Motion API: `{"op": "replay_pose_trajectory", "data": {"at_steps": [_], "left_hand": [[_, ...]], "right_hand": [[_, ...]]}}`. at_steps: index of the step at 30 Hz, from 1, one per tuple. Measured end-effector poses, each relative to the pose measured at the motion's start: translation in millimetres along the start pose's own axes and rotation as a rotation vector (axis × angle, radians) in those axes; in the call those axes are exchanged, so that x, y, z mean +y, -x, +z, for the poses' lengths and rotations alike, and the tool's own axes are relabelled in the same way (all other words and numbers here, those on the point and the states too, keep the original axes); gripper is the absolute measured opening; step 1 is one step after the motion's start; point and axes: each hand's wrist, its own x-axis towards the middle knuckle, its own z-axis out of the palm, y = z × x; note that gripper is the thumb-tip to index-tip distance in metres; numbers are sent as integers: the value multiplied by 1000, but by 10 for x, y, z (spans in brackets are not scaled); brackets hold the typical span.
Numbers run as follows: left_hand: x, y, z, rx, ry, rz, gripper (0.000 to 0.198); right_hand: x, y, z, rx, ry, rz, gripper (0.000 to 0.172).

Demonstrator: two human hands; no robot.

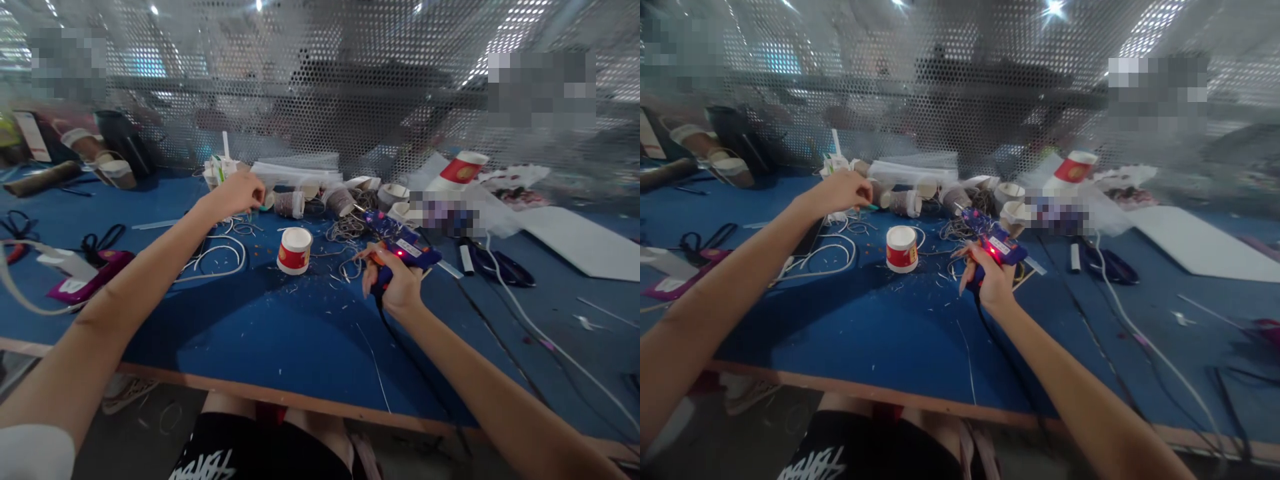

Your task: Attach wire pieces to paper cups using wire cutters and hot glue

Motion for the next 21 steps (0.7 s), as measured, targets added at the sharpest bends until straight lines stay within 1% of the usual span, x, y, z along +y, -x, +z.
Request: {"op": "replay_pose_trajectory", "data": {"at_steps": [1, 3, 4, 6, 8, 9, 10, 12, 14, 15, 16, 17, 18, 19, 21], "left_hand": [[-49, -5, -26, -18, -12, 10, 18], [-114, -4, -88, -4, -42, 25, 45], [-132, 1, -123, 5, -62, 25, 53], [-139, 15, -181, -12, -97, 16, 51], [-114, 29, -186, -101, -94, 26, 49], [-92, 37, -154, -158, -67, 49, 56], [-67, 46, -94, -222, -9, 90, 68], [-15, 76, 109, -328, 152, 202, 88], [27, 126, 387, -397, 359, 270, 96], [44, 159, 533, -423, 474, 301, 95], [58, 197, 671, -442, 593, 328, 91], [69, 237, 795, -437, 689, 346, 83], [79, 277, 901, -398, 756, 342, 76], [88, 315, 986, -346, 802, 322, 72], [104, 376, 1103, -207, 818, 271, 72]], "right_hand": [[2, -1, 4, -4, 1, 3, 25], [9, -6, 8, -18, 10, 2, 24], [13, -10, 7, -26, 13, -1, 24], [23, -19, -1, -39, 11, -11, 24], [30, -28, -12, -44, 6, -27, 24], [32, -30, -17, -46, 5, -32, 24], [34, -30, -20, -43, 4, -36, 24], [38, -23, -22, -38, 6, -30, 24], [48, -10, -19, -37, 6, -21, 24], [54, -2, -18, -41, 7, -19, 24], [62, 4, -17, -48, 7, -19, 25], [68, 11, -17, -58, 9, -18, 26], [73, 17, -16, -65, 13, -19, 26], [75, 24, -17, -72, 20, -22, 27], [75, 42, -18, -82, 50, -35, 28]]}}
